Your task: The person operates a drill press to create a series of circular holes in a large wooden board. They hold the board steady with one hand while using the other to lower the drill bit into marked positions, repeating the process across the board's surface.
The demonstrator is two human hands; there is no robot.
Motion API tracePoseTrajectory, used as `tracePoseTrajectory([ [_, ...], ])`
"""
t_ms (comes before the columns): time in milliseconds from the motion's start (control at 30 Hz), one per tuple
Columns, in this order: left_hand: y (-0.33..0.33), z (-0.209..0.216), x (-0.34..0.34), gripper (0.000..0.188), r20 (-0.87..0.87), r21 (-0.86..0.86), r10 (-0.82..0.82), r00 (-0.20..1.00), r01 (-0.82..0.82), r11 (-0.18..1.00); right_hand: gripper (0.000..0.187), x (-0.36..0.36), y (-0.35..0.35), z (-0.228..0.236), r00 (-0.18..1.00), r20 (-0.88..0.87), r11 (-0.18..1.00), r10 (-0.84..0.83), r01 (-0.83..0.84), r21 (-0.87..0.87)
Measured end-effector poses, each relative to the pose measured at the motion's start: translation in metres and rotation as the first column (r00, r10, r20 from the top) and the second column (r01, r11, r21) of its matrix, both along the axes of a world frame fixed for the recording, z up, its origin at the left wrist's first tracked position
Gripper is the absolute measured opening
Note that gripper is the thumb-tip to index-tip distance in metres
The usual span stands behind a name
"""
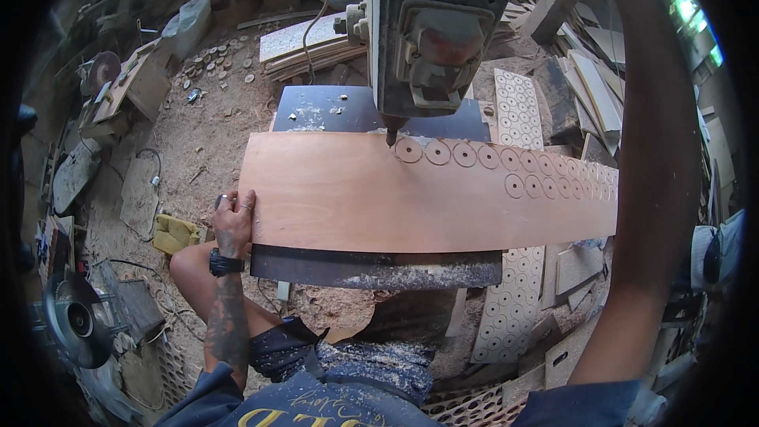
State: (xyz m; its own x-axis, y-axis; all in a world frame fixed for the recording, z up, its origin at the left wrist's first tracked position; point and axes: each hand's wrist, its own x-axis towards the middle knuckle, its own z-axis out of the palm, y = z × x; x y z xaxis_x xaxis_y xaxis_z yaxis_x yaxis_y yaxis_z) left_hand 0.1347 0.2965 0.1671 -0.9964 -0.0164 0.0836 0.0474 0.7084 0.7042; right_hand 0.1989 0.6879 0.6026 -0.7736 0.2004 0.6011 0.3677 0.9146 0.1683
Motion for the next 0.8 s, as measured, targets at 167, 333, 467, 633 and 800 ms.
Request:
tracePoseTrajectory([
  [167,0.006,-0.010,0.004,0.049,-0.024,-0.056,-0.012,1.000,0.011,0.998,0.025,0.001,0.007,0.000,1.000,0.014,1.000,-0.028,0.028,0.001],
  [333,0.012,-0.016,0.008,0.046,-0.185,-0.117,-0.028,0.982,0.006,0.993,0.026,0.000,0.002,0.004,0.998,0.035,0.999,-0.046,0.045,0.011],
  [467,0.014,-0.015,0.009,0.047,-0.163,-0.136,-0.012,0.987,-0.011,0.991,0.027,0.001,-0.003,0.005,0.991,0.052,0.989,-0.120,0.124,-0.086],
  [633,0.016,-0.015,0.010,0.047,-0.154,-0.129,0.004,0.988,-0.024,0.991,0.027,0.003,-0.005,0.005,0.984,0.077,0.979,-0.162,0.170,-0.115],
  [800,0.015,-0.019,0.008,0.043,-0.166,-0.095,0.000,0.986,-0.016,0.995,0.028,0.007,-0.010,0.002,0.987,0.044,0.979,-0.154,0.159,-0.126],
])
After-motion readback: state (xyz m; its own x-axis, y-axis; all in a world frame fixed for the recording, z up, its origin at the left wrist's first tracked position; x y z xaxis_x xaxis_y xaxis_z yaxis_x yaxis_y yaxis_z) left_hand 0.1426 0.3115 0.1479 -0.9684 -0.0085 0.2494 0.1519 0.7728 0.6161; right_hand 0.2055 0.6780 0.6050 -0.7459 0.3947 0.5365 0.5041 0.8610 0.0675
